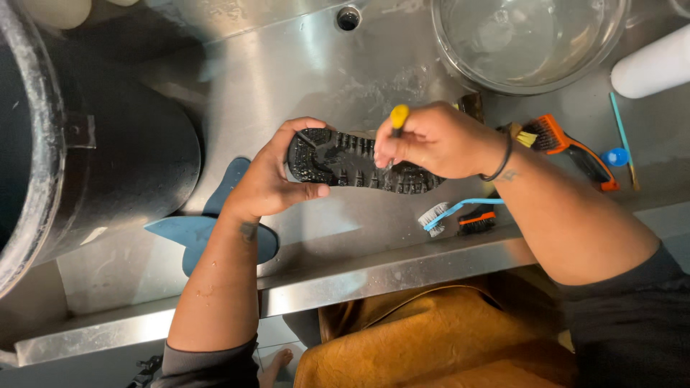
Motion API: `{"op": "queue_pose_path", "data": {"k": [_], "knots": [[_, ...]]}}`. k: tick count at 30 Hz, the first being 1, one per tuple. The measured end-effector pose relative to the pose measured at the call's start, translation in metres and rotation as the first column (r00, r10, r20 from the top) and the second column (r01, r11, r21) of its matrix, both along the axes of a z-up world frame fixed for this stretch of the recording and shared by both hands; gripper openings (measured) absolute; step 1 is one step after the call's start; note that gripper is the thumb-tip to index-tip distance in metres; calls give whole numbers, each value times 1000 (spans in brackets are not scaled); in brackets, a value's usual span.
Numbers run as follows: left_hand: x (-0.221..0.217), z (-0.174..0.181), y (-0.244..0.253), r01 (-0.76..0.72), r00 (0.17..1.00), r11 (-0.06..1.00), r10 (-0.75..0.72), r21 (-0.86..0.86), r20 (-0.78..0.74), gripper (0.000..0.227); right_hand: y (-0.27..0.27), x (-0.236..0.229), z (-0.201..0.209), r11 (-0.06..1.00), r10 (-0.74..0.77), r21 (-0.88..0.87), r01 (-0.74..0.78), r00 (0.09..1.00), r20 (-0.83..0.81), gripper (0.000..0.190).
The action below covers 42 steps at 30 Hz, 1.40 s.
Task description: The person scrubs a white sneaker with a blue brush and soapy water in a sink, rinses it, and then uses a small tool to clean debris from the sole. They place the cleaned shoe on a shelf and then begin cleaning the sole of the second shoe.
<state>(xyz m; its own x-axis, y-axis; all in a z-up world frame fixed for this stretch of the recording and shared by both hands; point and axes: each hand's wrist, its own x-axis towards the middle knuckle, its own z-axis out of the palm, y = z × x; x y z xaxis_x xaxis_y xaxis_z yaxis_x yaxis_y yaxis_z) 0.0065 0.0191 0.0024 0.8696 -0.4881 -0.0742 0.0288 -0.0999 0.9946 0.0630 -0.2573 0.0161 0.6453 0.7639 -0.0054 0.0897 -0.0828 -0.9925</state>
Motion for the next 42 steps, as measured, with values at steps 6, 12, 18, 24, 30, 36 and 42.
{"op": "queue_pose_path", "data": {"k": [6, 12, 18, 24, 30, 36, 42], "knots": [[3, 3, 9, -57, 998, 992, 60, 110, -28, 70, -35, 26, -31, 863, -491, -53, 502, 859, 148, 18], [7, -8, 12, -64, 996, 998, 64, -13, -57, 73, -116, 80, -84, 485, -435, -187, 854, 421, 796, 25], [5, -9, 11, -81, 994, 997, 81, 7, -75, 75, -56, 33, -16, 708, -675, -42, 705, 693, 252, 38], [7, -23, 10, -128, 991, 990, 131, -57, 40, 81, -23, -6, -4, 944, -6, -328, 24, 998, 58, 29], [7, -13, 17, -125, 990, 992, 122, 37, 67, 80, -25, 10, -40, 951, 36, -304, -54, 997, -63, 14], [8, -10, 20, -130, 988, 979, 116, 154, 97, 78, -10, 12, -59, 939, -47, -344, -27, 978, -203, 15], [15, -29, 21, -293, 930, 952, 262, 90, 258, 35, -7, 12, -79, 976, -80, -214, 40, 981, -179, 16]]}}
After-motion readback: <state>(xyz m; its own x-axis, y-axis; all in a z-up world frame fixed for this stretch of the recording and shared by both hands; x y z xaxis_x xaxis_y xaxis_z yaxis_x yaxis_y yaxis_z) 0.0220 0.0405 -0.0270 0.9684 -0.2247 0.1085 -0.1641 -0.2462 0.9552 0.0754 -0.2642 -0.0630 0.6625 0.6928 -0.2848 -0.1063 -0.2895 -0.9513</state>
